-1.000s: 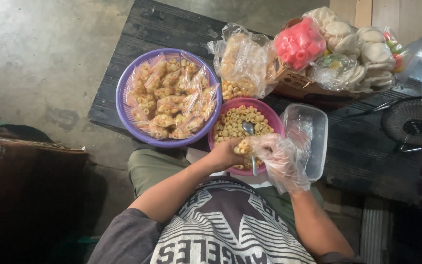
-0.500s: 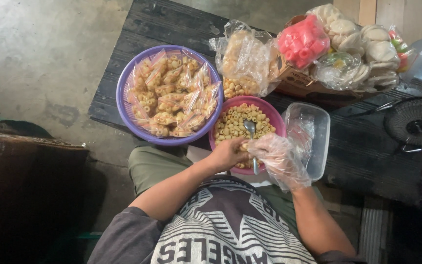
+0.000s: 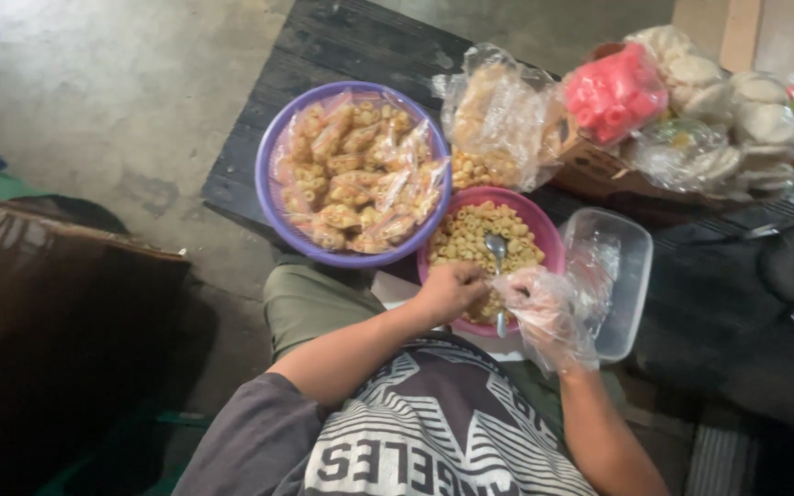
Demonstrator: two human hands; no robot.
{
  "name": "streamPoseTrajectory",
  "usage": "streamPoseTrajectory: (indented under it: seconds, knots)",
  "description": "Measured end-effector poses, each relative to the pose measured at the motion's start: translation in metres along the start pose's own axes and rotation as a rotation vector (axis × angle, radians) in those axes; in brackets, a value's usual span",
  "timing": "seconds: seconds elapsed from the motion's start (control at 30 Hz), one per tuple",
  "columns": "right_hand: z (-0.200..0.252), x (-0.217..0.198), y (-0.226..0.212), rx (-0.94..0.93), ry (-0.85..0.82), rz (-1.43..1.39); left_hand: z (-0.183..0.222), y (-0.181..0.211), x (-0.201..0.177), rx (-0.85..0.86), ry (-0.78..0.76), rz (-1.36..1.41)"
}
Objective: Scooping small snacks from a bowl into a gloved hand using a metal spoon.
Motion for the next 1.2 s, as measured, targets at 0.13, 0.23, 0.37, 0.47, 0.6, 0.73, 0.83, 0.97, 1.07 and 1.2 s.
streamPoseTrajectory:
  seconds: [0.13, 0.23, 0.37, 0.47, 0.6, 0.73, 0.83, 0.97, 1.07, 1.2]
  knots:
    - [0.007, 0.001, -0.011, -0.032, -0.014, 0.034, 0.018, 0.048, -0.010, 0.179, 0.013, -0.186]
    - [0.019, 0.006, -0.005, -0.033, -0.001, -0.151, 0.021, 0.042, -0.005, 0.260, 0.037, -0.254]
    - [0.020, -0.005, -0.025, 0.015, 0.005, -0.273, 0.022, 0.042, -0.002, 0.460, 0.057, -0.428]
    - [0.018, -0.010, -0.048, 0.120, 0.046, -0.504, 0.025, 0.066, -0.015, 0.487, 0.118, -0.460]
    - [0.049, 0.011, 0.005, 0.179, 0.249, -0.432, 0.023, 0.096, -0.067, 0.482, 0.245, -0.487]
    - [0.038, -0.010, 0.017, 0.394, -0.001, -0.288, 0.025, 0.152, -0.155, 0.197, 0.389, -0.613]
    - [0.046, -0.011, 0.014, 0.342, 0.119, -0.427, 0.030, 0.172, -0.217, 0.685, 0.932, -1.096]
    - [0.048, -0.009, 0.017, 0.345, 0.149, -0.436, 0.021, 0.155, -0.267, 0.707, 0.973, -0.682]
    - [0.050, -0.001, 0.033, 0.423, 0.145, -0.494, 0.006, 0.120, -0.274, 0.563, 0.973, -0.702]
    - [0.047, -0.009, 0.009, 0.403, 0.115, -0.298, -0.006, 0.092, -0.261, 0.219, 0.855, -0.798]
Point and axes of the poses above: each hand's wrist, its own z-axis away from the middle knuckle, its own x-axis out of the palm, y = z × x, the point moved 3 cm from there along -z, towards the middle knuckle, and after that the axes turned 8 degrees about z, right-handed, at the moved point
